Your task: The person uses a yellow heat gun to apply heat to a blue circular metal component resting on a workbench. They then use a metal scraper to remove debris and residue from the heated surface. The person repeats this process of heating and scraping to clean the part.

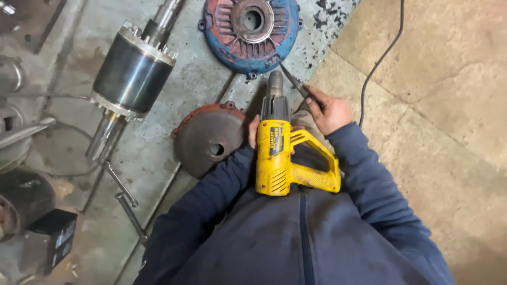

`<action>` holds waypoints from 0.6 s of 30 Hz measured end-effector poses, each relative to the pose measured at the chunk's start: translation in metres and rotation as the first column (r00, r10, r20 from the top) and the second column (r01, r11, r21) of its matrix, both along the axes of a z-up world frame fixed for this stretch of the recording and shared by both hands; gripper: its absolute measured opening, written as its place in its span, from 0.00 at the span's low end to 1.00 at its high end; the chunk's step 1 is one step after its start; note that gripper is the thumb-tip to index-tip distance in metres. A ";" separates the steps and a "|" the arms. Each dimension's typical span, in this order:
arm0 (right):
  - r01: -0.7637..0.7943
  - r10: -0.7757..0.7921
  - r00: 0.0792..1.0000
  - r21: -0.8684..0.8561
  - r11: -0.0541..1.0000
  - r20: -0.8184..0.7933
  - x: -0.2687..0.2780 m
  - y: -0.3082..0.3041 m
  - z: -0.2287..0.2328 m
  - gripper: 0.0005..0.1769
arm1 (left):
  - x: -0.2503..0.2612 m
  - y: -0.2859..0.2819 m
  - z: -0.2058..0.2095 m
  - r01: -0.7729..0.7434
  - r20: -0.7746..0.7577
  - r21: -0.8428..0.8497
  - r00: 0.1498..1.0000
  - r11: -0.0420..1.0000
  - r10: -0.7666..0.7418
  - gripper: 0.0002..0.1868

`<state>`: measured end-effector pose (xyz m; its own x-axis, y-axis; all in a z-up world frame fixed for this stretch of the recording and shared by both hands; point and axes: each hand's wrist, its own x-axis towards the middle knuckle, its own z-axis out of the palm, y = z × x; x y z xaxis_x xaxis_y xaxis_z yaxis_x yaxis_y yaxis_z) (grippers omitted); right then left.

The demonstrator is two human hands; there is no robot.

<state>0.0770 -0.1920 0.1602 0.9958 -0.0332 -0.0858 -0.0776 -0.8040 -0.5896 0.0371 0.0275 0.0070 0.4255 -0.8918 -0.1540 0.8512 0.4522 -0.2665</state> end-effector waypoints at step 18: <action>-0.257 0.255 0.966 -0.273 0.927 -0.046 0.030 0.007 0.019 0.25 | 0.004 0.004 -0.019 0.037 -0.064 0.089 0.997 0.995 -0.032 0.61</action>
<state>0.1071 -0.1851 0.1791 0.9727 0.1991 -0.1195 0.1477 -0.9276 -0.3430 0.0409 0.0319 -0.0121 0.3817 -0.8870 -0.2599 0.8497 0.4474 -0.2791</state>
